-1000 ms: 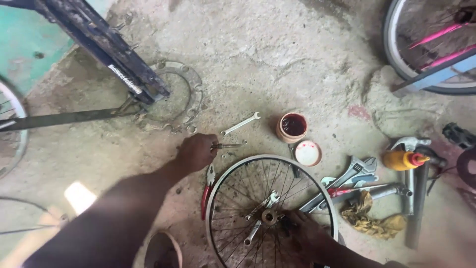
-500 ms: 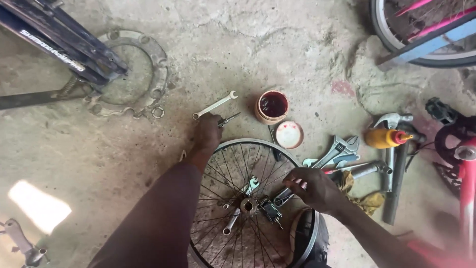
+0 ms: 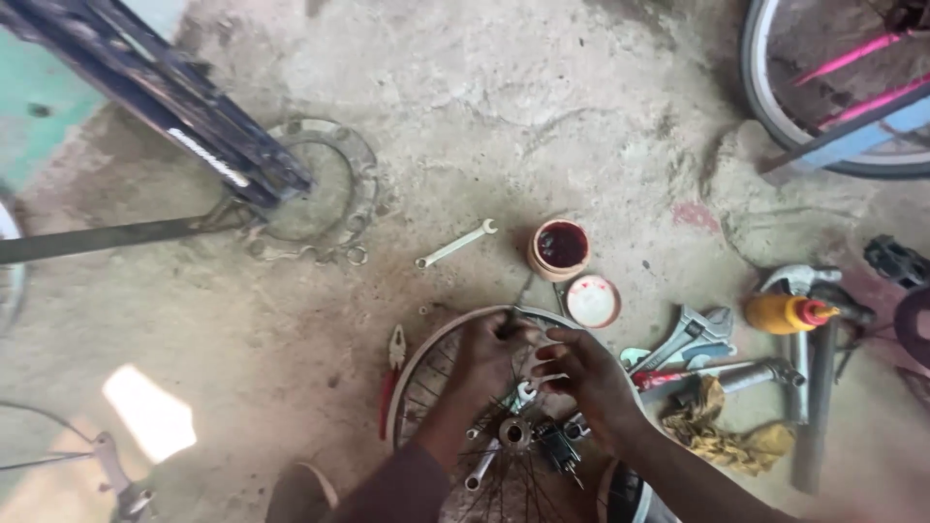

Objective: Cleaning, greasing, and reassembling the axle components of a bicycle wheel.

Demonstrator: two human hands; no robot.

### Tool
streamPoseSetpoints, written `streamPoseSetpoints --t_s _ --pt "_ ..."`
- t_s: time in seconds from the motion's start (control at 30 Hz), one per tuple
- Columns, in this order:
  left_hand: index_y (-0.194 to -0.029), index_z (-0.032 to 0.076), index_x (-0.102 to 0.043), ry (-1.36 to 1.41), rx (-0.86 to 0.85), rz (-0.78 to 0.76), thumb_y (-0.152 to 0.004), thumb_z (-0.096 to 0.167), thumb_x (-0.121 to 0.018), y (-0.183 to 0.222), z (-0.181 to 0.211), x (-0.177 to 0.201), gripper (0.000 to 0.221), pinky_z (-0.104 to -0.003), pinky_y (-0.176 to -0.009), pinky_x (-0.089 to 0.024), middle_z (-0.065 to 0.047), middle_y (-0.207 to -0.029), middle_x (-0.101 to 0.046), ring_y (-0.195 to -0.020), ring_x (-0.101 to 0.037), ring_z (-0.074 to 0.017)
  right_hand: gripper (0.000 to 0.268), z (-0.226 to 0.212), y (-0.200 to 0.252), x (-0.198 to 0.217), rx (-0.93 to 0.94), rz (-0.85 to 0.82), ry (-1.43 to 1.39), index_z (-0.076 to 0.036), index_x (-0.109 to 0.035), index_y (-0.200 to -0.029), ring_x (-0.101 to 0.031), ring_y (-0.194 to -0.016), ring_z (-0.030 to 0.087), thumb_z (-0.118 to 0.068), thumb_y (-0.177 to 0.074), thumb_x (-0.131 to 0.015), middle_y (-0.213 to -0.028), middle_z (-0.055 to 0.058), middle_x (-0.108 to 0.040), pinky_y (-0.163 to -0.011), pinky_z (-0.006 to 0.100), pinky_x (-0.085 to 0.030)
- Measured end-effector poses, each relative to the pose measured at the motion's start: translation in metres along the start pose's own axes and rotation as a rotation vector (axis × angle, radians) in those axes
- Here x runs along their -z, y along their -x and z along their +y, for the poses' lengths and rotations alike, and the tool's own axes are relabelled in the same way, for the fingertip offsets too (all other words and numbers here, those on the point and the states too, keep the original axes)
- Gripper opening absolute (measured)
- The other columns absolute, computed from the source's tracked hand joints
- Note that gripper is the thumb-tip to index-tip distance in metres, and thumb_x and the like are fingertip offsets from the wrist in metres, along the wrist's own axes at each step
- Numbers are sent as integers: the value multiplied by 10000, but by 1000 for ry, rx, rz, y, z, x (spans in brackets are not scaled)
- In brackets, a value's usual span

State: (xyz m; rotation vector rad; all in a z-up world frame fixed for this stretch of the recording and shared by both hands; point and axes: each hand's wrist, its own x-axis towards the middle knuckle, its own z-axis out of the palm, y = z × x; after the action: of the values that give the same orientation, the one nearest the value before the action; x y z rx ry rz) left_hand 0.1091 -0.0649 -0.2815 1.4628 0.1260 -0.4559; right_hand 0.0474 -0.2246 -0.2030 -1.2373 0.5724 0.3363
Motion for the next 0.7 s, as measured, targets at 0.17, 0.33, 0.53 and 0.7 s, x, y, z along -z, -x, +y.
streamPoseSetpoints --t_s 0.17,0.33,0.53,0.7 --pt "-905 -108 -698 500 -43 -19 -882 -79 -746 30 20 -37 60 -357 -499 -501 -208 -677 -634 -593 -600 -207 140 -3 7 15 56 96 -3 60 -678 -1090 -728 -796 286 -30 -997 -624 -936 189 -686 -727 371 -624" --pt "-839 -15 -760 92 -106 -18 -903 93 -717 76 150 -33 133 -304 -477 -505 -148 -642 -660 -569 -598 -151 56 -63 34 22 188 8 18 77 -648 -959 -729 -741 263 37 -934 -678 -861 177 -693 -658 349 -629" --pt "-886 80 -742 -551 -474 -107 -970 238 -589 103 280 4 235 -356 -534 -482 -114 -665 -626 -616 -613 -244 162 -189 63 24 455 -244 167 50 -623 -917 -773 -686 269 114 -831 -744 -827 197 -731 -567 321 -662" --pt "-1027 177 -680 -1069 -608 -20 -1008 301 -542 184 355 25 187 -491 -683 -562 -92 -890 -655 -836 -683 -375 247 -262 157 -29 362 -327 226 35 -611 -1101 -753 -845 287 141 -878 -628 -942 177 -701 -702 352 -637"
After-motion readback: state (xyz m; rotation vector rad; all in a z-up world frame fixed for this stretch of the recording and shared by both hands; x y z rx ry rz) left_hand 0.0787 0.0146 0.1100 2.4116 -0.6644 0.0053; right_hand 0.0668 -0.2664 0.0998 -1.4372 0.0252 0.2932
